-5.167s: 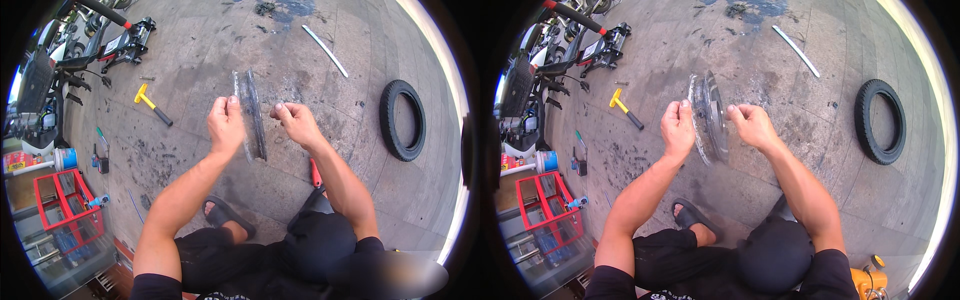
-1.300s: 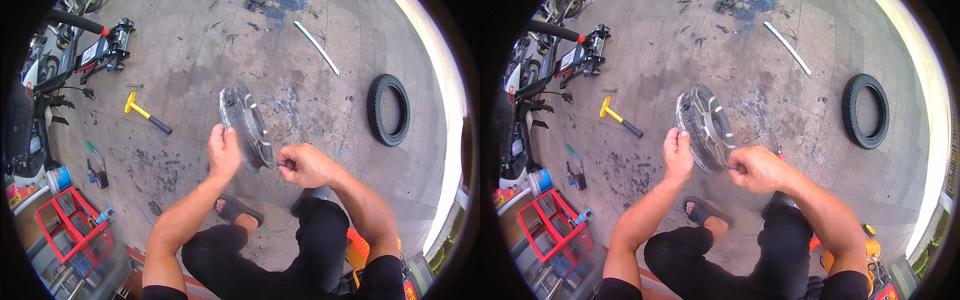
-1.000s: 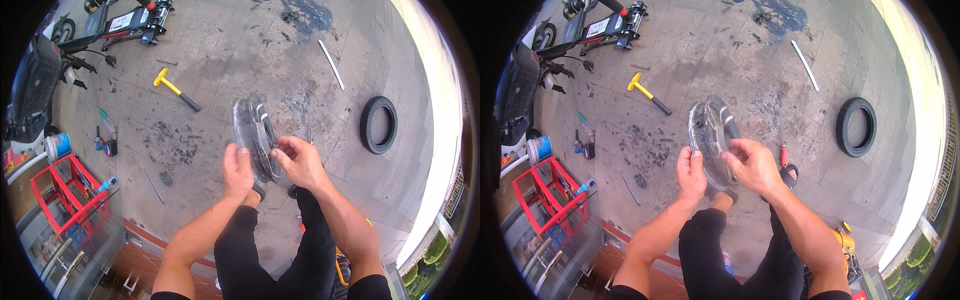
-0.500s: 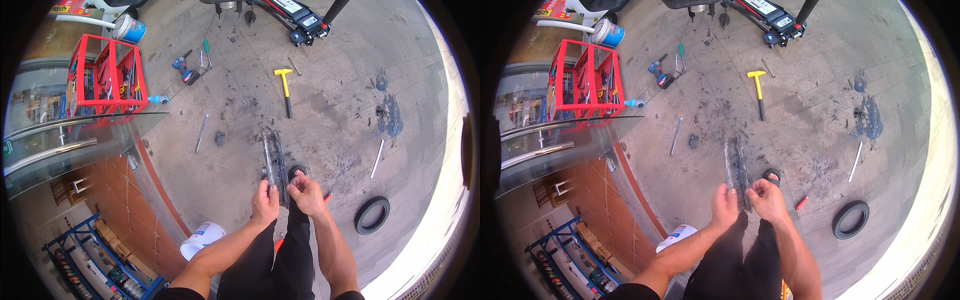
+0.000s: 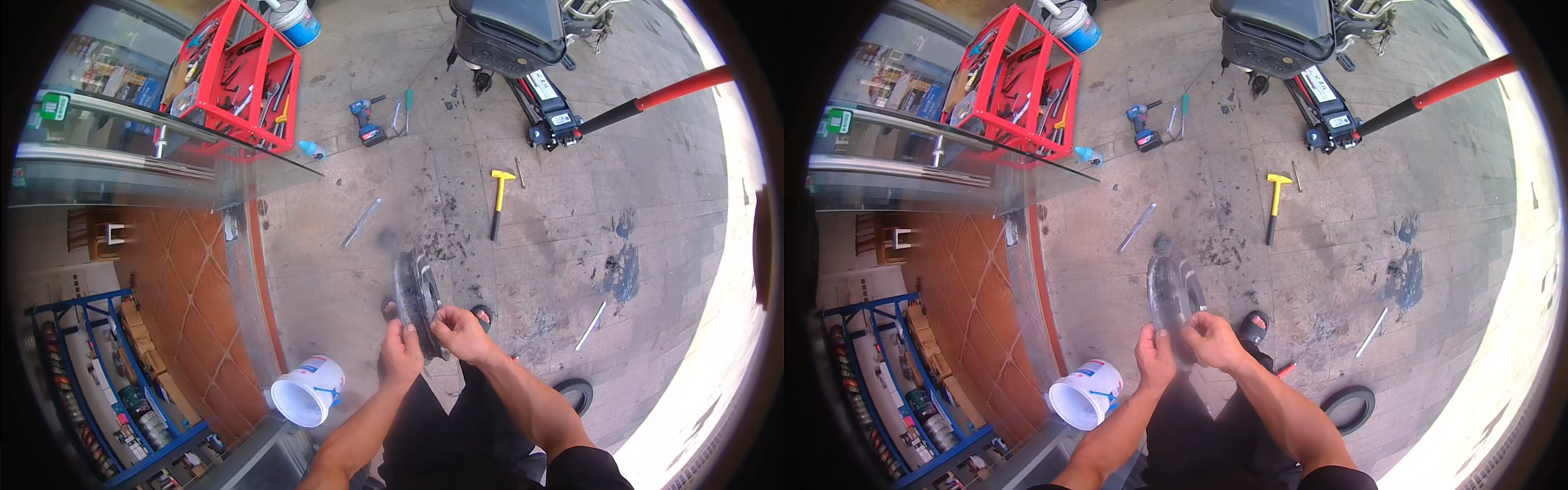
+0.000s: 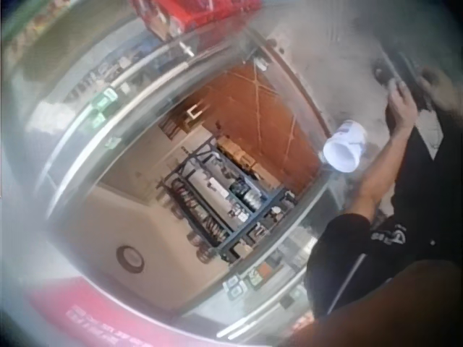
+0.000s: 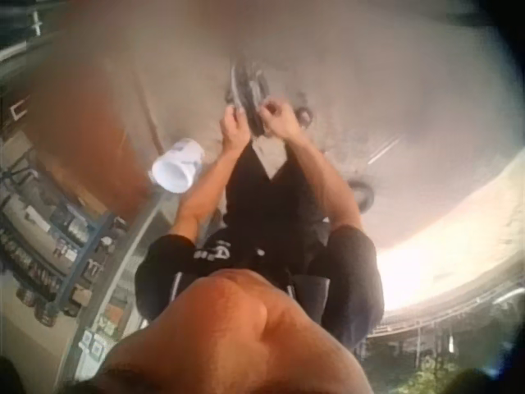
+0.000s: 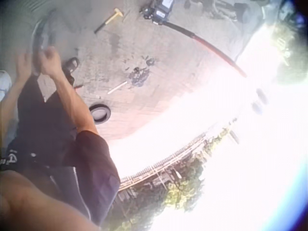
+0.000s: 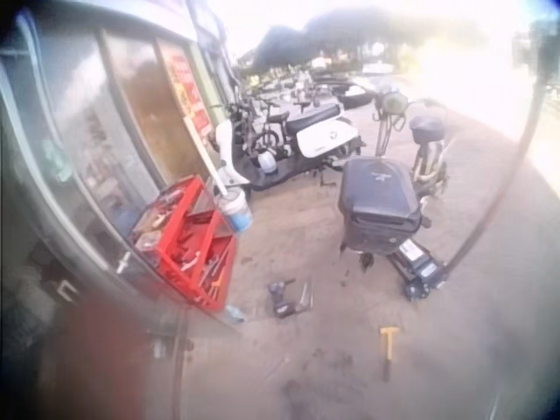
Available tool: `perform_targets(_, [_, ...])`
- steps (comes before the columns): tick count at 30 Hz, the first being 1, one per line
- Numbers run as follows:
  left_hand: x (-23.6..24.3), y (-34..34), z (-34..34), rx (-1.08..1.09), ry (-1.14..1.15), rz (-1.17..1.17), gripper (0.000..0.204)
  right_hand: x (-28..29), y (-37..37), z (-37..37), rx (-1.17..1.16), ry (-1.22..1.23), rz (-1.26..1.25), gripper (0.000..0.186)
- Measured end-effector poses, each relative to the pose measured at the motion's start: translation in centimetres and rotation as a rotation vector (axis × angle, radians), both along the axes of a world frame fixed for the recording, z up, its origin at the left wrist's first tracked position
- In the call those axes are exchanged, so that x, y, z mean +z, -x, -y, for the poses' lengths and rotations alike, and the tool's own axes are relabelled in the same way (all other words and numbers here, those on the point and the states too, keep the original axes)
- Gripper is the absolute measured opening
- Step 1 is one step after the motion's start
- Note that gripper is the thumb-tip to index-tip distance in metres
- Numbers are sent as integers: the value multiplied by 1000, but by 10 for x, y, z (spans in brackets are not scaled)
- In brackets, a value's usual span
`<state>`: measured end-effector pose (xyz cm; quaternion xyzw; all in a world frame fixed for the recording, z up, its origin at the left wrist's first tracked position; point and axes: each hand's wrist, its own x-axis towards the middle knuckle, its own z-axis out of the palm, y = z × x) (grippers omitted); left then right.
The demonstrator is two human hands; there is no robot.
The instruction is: The person uses a screwdriver to scrape and clean the surface of a circular metal motorcycle part, likely a stator cover or clutch basket. They rotate the part frequently to access different areas and continue scraping along the grooves and edges.
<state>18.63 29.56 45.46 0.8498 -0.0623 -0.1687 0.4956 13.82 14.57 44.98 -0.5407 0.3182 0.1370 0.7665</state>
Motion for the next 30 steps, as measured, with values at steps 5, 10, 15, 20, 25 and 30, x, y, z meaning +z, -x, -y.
perform_targets(5, [21, -57, -49, 78, -70, -17, 20, 26, -64, -48, -16, -63, 6, 10])
perform_targets(10, [56, -132, -90, 54, -56, 42, 18, 44, -142, -80, 158, 119, -54, 15])
perform_targets(15, [76, -234, -141, -104, -91, 89, 17, 69, -224, -126, 71, -45, -42, 11])
perform_targets(20, [107, -303, -169, -116, -50, 120, 15, 103, -285, -161, -73, -135, -19, 14])
perform_targets(25, [127, -361, -162, -136, -83, 165, 15, 127, -338, -162, -98, -34, -26, 16])
perform_targets(30, [132, -412, -133, -187, -76, 166, 15, 123, -387, -133, -53, 37, 9, 17])
